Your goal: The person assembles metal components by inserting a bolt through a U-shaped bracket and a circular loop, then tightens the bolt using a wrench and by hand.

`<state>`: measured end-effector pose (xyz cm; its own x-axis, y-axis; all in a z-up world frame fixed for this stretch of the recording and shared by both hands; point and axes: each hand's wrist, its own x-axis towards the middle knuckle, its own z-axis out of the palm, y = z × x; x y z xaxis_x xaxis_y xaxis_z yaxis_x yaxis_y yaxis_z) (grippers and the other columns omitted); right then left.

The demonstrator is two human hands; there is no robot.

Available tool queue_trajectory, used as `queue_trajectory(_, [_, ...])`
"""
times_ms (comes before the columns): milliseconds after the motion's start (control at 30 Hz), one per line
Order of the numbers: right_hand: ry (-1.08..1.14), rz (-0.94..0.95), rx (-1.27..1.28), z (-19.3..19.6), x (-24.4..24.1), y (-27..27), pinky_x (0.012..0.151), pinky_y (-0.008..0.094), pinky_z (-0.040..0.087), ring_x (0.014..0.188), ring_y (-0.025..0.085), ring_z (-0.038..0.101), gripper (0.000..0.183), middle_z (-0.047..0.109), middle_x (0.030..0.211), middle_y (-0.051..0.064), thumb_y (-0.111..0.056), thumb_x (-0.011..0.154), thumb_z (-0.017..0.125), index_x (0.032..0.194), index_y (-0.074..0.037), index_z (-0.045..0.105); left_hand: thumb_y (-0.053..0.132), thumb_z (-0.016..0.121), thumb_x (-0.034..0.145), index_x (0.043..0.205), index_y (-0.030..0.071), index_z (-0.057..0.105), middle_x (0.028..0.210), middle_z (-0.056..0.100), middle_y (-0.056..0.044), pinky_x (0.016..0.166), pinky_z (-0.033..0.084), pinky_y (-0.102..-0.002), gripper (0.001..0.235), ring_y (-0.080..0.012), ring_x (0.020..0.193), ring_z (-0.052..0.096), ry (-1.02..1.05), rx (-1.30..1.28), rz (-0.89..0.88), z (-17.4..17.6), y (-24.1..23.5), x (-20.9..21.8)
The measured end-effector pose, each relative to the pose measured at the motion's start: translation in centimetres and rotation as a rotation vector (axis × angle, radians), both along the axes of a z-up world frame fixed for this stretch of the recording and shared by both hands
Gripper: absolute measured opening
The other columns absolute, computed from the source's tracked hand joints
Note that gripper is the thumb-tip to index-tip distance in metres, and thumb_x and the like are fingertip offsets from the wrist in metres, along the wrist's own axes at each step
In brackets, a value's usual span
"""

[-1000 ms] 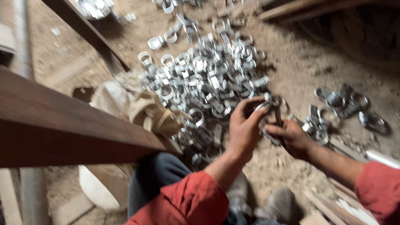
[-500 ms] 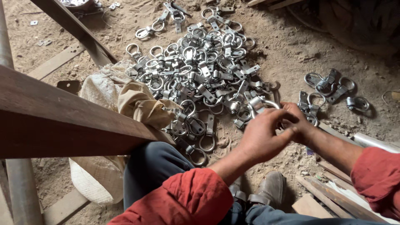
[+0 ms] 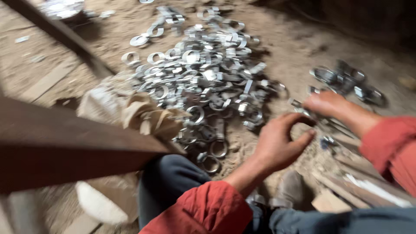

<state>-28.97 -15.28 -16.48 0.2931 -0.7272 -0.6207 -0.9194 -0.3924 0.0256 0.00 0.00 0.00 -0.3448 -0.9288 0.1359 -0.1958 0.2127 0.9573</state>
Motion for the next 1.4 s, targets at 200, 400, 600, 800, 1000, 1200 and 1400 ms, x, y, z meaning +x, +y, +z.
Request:
queue_trajectory(200, [0.077,-0.175,-0.188,3.3,-3.7,1.3,0.083,0.05,0.06,0.096,0.037,0.074,0.024,0.076,0.1,0.014,-0.02,0.083,0.073,0.107,-0.021,0.076,0.035,0.071,0.09,0.116,0.014,0.072,0.108,0.071,-0.015,0.093,0.052,-0.05,0.033,-0.0363,0.102,0.069,-0.321,-0.132,-0.275,-0.2,-0.3,0.3])
queue_trajectory(400, [0.25,-0.205,-0.259,1.8,-9.0,1.3,0.086,0.047,0.062,0.096,0.031,0.077,0.02,0.078,0.103,0.013,-0.025,0.086,0.072,0.104,-0.02,0.081,0.037,0.07,0.09,0.122,0.017,0.068,0.112,0.072,-0.011,0.097,0.048,-0.054,0.039,-0.0324,0.108,0.068,-0.698,-0.098,-0.543,-2.8,-0.1,-1.3])
queue_trajectory(600, [0.106,-0.531,-0.251,2.2,-10.0,1.9,0.087,0.049,0.06,0.087,0.03,0.078,0.033,0.08,0.097,0.013,-0.019,0.103,0.051,0.123,-0.03,0.074,0.041,0.067,0.095,0.133,0.022,0.065,0.119,0.069,-0.011,0.102,0.047,-0.055,0.043,-0.0302,0.11,0.068,-0.907,0.109,-0.641,-8.6,-0.8,-2.9])
queue_trajectory(800, [0.052,-0.401,-0.263,2.0,-11.1,3.1,0.081,0.049,0.059,0.083,0.027,0.072,0.027,0.075,0.095,0.009,-0.028,0.094,0.064,0.12,-0.029,0.074,0.039,0.07,0.092,0.137,0.018,0.061,0.135,0.06,-0.014,0.099,0.054,-0.048,0.051,-0.034,0.115,0.064,-0.843,0.165,-0.355,-19.4,-2.1,-1.9])
queue_trajectory(1000, [-0.005,-0.483,-0.107,0.5,-10.9,3.1,0.069,0.045,0.061,0.073,0.025,0.07,0.022,0.074,0.085,0.01,-0.034,0.103,0.061,0.118,-0.023,0.072,0.038,0.07,0.088,0.146,0.016,0.048,0.147,0.05,-0.011,0.109,0.041,-0.052,0.066,-0.0331,0.138,0.044,-0.965,0.081,-0.13,-28.0,-5.5,-1.4])
queue_trajectory(1200, [-0.085,-0.321,-0.273,0.6,-11.4,4.3,0.08,0.046,0.061,0.087,0.028,0.075,0.026,0.076,0.098,0.009,-0.037,0.094,0.068,0.113,-0.021,0.075,0.032,0.064,0.089,0.157,0.023,0.035,0.155,0.043,-0.012,0.118,0.017,-0.069,0.074,-0.0334,0.149,0.03,-1.206,-0.214,-0.115,-32.0,-6.7,-2.9])
queue_trajectory(1400, [-0.066,-0.354,-0.246,0.5,-11.0,4.9,0.095,0.048,0.058,0.104,0.032,0.074,0.031,0.077,0.111,0.007,-0.041,0.091,0.07,0.117,-0.025,0.075,0.028,0.06,0.092,0.163,0.021,0.027,0.153,0.044,-0.016,0.125,0.006,-0.066,0.079,-0.034,0.151,0.029,-1.356,-0.096,-0.262,-29.7,-6.6,-2.7])
